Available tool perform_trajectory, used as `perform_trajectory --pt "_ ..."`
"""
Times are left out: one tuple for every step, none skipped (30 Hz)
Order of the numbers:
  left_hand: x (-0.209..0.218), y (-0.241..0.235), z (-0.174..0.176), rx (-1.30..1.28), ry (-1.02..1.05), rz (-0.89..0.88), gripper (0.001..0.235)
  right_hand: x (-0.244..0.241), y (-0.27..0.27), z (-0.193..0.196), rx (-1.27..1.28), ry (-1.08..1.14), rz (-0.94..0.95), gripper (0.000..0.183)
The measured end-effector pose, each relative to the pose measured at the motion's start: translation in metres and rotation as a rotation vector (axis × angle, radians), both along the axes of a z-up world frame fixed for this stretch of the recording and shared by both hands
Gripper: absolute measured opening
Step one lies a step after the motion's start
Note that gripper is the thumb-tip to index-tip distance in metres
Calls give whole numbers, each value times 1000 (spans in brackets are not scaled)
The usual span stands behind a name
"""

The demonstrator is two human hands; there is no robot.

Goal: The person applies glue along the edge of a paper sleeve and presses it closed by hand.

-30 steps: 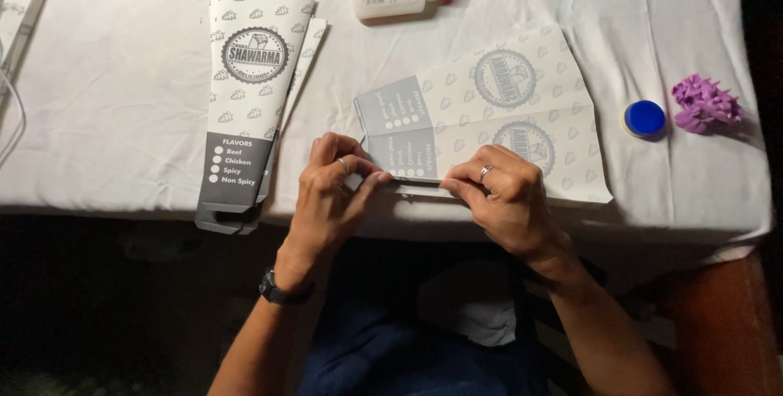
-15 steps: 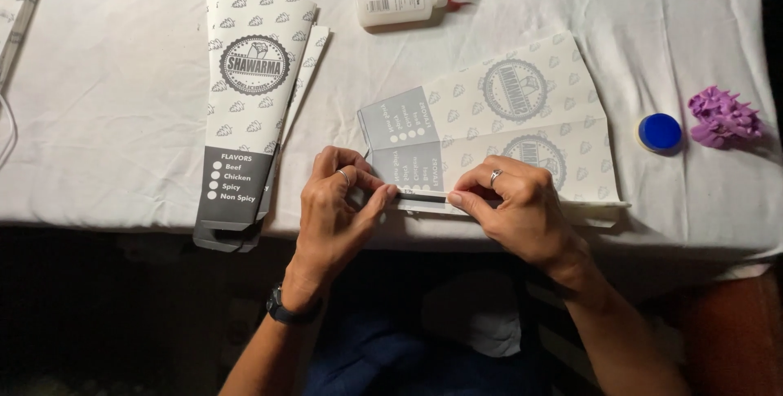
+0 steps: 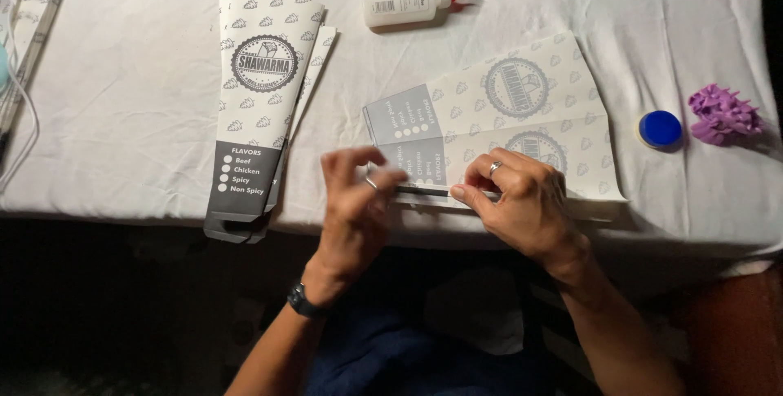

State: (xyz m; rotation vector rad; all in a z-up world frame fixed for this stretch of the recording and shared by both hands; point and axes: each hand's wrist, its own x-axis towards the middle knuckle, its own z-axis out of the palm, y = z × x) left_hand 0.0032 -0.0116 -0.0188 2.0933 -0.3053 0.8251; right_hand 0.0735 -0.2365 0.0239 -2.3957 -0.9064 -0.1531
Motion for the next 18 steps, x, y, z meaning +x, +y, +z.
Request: perform_trajectory --pt "-1 -8 -6 2 -6 -6 19 0 0 1 2 -6 -6 20" --pt "-2 -16 -13 185 -119 3 13 0 1 2 -5 -41 4 21" --pt "-6 -25 -20 365 -225 15 7 -2 0 3 -16 -69 16 23" --pt "-10 -27 -16 362 -225 11 7 -4 -2 3 -18 -68 13 23" --pt "-12 -27 -13 459 -231 35 9 -5 -4 4 -45 -103 6 24" --pt "-14 -28 -10 557 -237 58 15 -5 -6 4 -72 -138 0 26" --pt "-18 -29 -6 556 -239 57 15 -6 -11 2 -73 -140 -2 26" --pt "-22 -30 -3 676 -217 80 25 -7 -16 0 -87 -183 8 23" --pt "-26 -30 1 797 -195 105 37 -8 -20 -2 -99 -225 19 20" --pt "-28 -29 0 798 -196 103 37 -8 -25 -2 -98 -226 18 20" --pt "-28 -29 -2 790 -168 74 43 -9 -32 -2 -52 -177 5 16" --pt "-28 -30 -4 781 -140 44 50 -9 -39 -3 -6 -129 -9 11" --pt "-29 -31 -4 778 -139 34 50 -8 -41 -3 -9 -124 -17 11" --pt "-29 -33 -4 802 -119 46 53 -8 -43 -3 49 -76 -8 10" --pt "-28 -33 -4 829 -100 60 56 -6 -44 -4 110 -31 3 9" --pt "-29 -33 -3 829 -101 53 56 -5 -45 -3 110 -30 -4 9" --pt "-29 -32 -2 822 -72 52 56 -3 -46 -3 142 15 -7 8" --pt "-29 -32 -1 814 -42 51 58 -2 -46 -3 174 61 -10 8"
